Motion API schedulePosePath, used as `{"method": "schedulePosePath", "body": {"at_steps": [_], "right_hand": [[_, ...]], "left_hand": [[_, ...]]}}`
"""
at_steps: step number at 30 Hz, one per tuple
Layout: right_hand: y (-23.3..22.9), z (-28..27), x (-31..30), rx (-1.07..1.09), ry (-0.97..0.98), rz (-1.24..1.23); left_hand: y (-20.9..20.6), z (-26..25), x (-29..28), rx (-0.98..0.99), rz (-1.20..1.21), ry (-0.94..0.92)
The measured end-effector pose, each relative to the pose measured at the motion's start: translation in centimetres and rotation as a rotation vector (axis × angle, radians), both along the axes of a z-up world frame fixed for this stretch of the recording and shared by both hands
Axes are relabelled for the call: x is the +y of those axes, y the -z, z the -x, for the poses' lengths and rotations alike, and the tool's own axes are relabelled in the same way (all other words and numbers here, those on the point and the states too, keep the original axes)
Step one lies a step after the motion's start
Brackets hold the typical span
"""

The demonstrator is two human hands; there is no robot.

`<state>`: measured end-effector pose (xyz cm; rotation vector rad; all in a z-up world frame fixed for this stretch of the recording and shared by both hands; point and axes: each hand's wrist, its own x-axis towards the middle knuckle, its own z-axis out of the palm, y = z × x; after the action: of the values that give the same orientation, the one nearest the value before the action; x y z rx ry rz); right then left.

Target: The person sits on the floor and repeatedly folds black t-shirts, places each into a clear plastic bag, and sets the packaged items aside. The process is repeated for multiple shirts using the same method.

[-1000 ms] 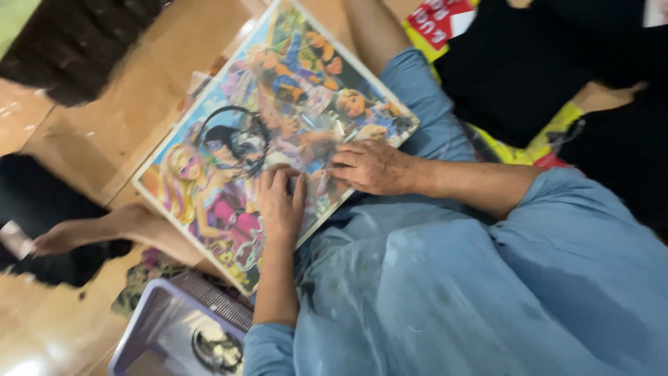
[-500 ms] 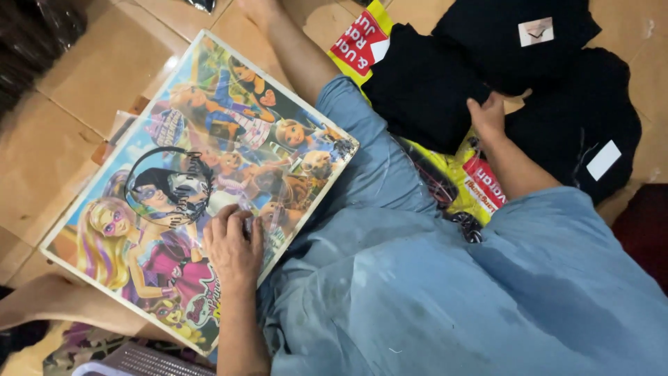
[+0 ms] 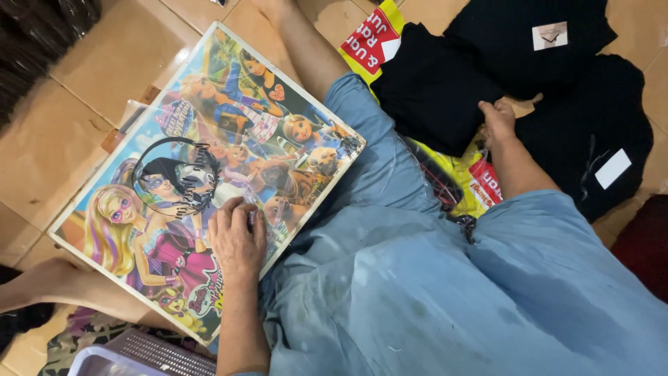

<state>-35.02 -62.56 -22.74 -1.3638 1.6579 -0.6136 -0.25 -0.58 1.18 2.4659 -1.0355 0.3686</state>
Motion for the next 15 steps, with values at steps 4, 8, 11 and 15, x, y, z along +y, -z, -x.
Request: {"method": "schedulePosePath", "body": {"at_steps": [4, 8, 11, 15], "right_hand": [[-7.2, -6.4, 4.0, -0.062, 0.022, 0.041], [-13.2, -13.3, 6.5, -0.145, -0.124, 0.153], [-15.5, -16.7, 7.5, -0.300, -0.238, 0.115], [-13.5, -18.2, 7.4, -0.121, -0.251, 0.060]], "left_hand": [[0.4, -0.1, 0.0, -0.004, 0.006, -0.001], [0.5, -0.1, 0.1, 0.014, 0.025, 0.006], [0.5, -0.1, 0.1, 0.014, 0.019, 0.004], [-2.8, 0.5, -0.8, 0.105, -0.005, 0.061]]}}
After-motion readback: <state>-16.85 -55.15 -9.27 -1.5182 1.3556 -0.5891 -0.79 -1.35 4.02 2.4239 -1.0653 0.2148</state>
